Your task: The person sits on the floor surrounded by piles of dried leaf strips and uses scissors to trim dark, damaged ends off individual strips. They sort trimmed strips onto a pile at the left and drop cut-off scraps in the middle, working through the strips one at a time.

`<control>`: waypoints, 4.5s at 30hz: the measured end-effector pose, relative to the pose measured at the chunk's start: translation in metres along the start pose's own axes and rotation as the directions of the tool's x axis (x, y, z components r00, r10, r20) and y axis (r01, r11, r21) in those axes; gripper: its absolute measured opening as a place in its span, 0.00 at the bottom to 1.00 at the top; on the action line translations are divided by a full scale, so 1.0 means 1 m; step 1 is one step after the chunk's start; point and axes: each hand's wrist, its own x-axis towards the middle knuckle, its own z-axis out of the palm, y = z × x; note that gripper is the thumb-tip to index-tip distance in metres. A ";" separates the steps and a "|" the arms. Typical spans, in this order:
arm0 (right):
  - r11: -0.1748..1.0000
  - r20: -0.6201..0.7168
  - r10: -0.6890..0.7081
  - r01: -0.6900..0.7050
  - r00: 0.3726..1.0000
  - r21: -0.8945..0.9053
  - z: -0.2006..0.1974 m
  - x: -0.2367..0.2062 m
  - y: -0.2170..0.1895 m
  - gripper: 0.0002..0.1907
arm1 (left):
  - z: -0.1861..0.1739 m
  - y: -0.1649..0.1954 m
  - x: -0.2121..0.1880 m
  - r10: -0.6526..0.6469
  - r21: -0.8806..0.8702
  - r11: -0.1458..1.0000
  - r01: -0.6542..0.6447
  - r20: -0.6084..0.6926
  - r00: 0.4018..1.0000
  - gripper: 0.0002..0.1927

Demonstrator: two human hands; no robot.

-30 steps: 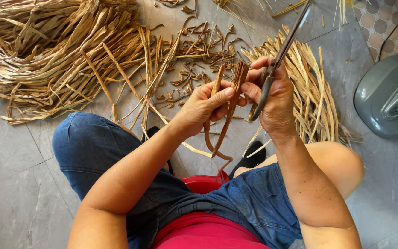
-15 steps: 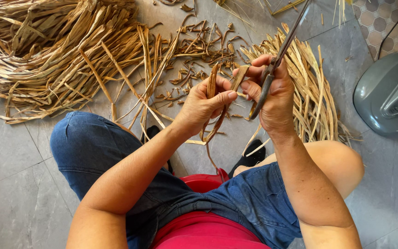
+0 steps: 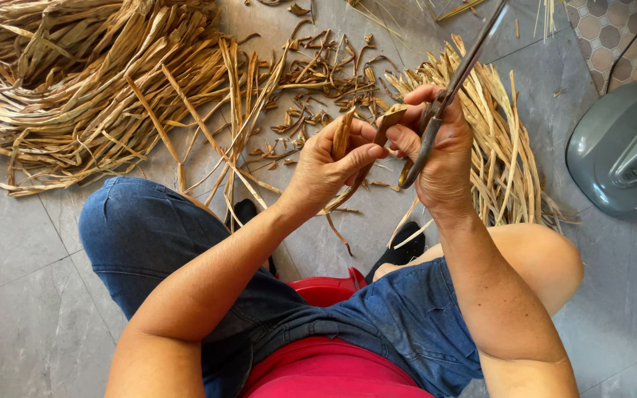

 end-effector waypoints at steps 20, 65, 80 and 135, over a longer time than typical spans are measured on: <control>0.836 0.218 0.220 -0.069 0.951 -0.544 0.021 -0.010 0.004 0.31 | -0.031 0.008 0.013 0.039 -0.180 0.980 -0.089 -0.264 0.964 0.10; 0.932 -0.016 0.219 -0.214 0.976 -0.292 0.018 -0.007 0.016 0.19 | -0.026 -0.001 0.011 0.042 0.085 0.996 -0.026 -0.192 0.980 0.10; 0.986 -0.025 0.093 -0.095 0.995 -0.137 0.031 0.000 0.036 0.12 | -0.018 0.029 0.012 0.449 0.318 0.869 -0.378 -0.189 0.873 0.20; 0.858 -0.010 0.468 -0.458 0.883 -0.233 -0.010 -0.001 0.043 0.22 | -0.069 0.010 -0.022 0.193 0.642 0.766 -0.020 -0.200 0.961 0.10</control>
